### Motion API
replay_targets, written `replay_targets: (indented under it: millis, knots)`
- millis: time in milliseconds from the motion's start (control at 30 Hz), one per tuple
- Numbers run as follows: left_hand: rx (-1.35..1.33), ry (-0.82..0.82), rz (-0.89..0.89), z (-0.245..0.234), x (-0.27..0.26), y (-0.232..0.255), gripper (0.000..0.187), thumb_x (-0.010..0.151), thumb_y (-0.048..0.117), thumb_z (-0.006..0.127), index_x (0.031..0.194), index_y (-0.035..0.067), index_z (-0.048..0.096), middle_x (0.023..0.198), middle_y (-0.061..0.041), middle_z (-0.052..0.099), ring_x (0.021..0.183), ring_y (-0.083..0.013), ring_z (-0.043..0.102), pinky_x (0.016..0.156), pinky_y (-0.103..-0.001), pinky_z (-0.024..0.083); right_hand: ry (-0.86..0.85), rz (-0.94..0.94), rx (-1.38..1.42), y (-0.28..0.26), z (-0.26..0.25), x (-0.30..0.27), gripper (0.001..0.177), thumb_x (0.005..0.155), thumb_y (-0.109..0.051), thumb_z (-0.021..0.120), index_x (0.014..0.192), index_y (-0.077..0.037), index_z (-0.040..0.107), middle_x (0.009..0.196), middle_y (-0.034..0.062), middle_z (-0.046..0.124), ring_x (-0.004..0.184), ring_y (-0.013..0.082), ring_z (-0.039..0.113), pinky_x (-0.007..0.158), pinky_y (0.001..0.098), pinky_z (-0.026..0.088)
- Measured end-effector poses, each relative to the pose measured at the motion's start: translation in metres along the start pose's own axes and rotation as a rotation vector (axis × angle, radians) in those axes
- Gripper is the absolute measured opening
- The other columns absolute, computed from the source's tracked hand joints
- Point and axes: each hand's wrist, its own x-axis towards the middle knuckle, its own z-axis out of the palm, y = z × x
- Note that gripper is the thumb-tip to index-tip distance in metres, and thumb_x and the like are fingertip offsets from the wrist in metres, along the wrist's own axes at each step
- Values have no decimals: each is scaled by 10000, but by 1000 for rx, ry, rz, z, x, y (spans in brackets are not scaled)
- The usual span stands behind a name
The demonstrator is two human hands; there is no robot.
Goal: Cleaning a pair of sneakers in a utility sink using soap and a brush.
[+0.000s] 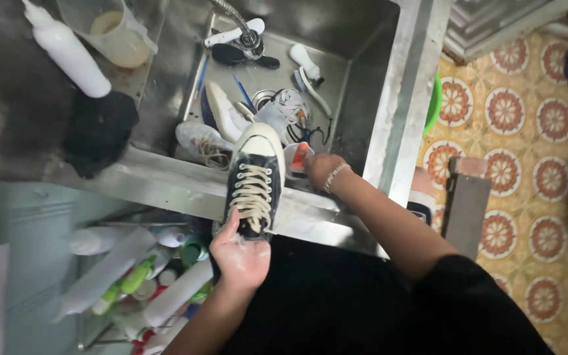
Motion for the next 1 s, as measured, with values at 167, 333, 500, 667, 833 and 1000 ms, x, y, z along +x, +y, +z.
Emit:
replay_targets:
  millis: [167,333,500,667,833,1000]
  knots:
    - [-6,-214,-4,-16,-1,5,366,1086,238,526,1284,-60,607,1207,-152,683,1134,-292,634,1017,-420,481,-61,-135,-11,-10,70,110,384,987,-280,533,1316,-145,679,1325,134,687,1243,321,642,1033,464,506]
    - [65,-108,15,6,-1,8,433,1027,315,503,1258,-36,607,1207,-157,690,1138,-313,642,1026,-445,471,-144,-128,33,-26,25,121,430,984,-299,547,1398,-197,596,1440,74,583,1357,299,523,1064,579,430]
    - [59,-100,1,8,2,7,494,1043,350,484,1298,-59,588,1247,-165,675,1175,-319,633,1067,-436,458,-311,-150,-151,-16,60,119,476,940,-237,584,1408,-164,628,1459,92,603,1370,289,551,1067,561,459]
    - [41,-343,42,-10,8,-2,389,1088,217,524,1332,-81,581,1271,-184,666,1191,-307,626,1086,-423,459,93,-62,383,16,-26,-20,617,873,-11,575,1472,-157,549,1474,153,577,1370,300,547,1130,368,418]
    - [327,-207,168,-58,18,-49,350,975,80,608,1268,-111,601,1284,-166,670,1219,-254,633,1084,-400,484,444,-98,842,45,-48,-130,608,975,-119,600,1559,-192,447,1348,168,636,1232,276,638,1087,304,463]
    - [1535,-671,301,-36,10,-81,249,955,63,674,1161,-34,772,1205,-113,764,1130,-182,703,1023,-305,508,1049,-429,1009,45,-11,-182,452,1078,47,567,1503,-105,548,1511,257,562,1354,373,582,1170,370,431]
